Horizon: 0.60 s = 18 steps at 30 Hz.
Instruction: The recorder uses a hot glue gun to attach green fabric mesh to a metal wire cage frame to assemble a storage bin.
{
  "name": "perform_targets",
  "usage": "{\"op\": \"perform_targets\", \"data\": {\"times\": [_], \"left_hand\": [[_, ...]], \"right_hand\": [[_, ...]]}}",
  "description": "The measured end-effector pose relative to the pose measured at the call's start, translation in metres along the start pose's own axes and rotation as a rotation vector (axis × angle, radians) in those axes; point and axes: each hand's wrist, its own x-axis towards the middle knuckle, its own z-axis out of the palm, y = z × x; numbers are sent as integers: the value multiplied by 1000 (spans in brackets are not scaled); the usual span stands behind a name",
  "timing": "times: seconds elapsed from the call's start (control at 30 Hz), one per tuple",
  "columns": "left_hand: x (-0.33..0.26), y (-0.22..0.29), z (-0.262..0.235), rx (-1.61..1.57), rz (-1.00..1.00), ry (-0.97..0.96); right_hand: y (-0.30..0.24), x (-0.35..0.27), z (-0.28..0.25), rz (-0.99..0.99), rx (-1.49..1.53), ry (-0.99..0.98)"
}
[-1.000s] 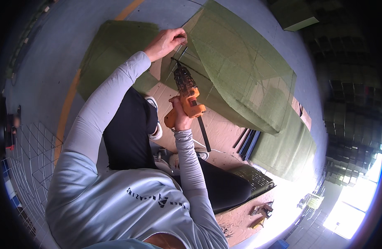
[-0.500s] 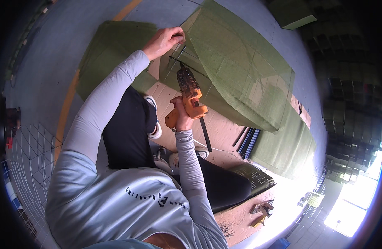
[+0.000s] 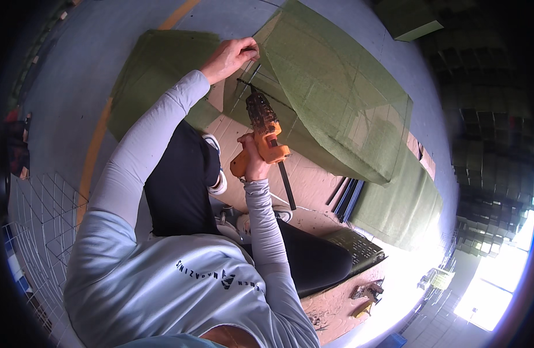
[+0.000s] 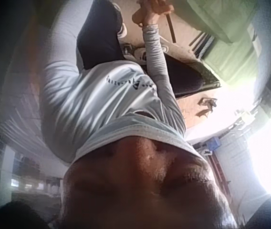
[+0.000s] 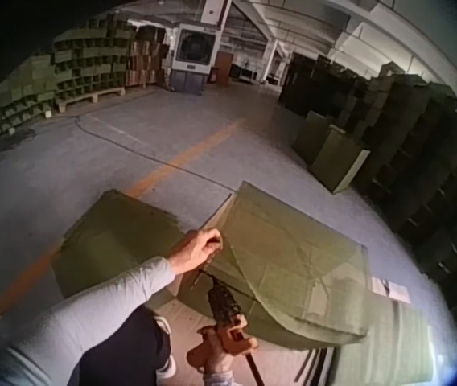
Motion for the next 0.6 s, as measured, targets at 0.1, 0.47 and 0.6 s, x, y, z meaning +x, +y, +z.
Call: {"op": "perform_targets", "data": {"times": [0.1,0.47,0.6], "left_hand": [[1,-3,-1,-17,4,-2],[1,-2,-2,26,-34,-29],[1,-2,-2,40,-38,-33]], "right_hand": [[4,-1,-4,-6,22,5],[-4,-6,-10,12,23,21],[-3,-7,-15,4,-34,12]]}}
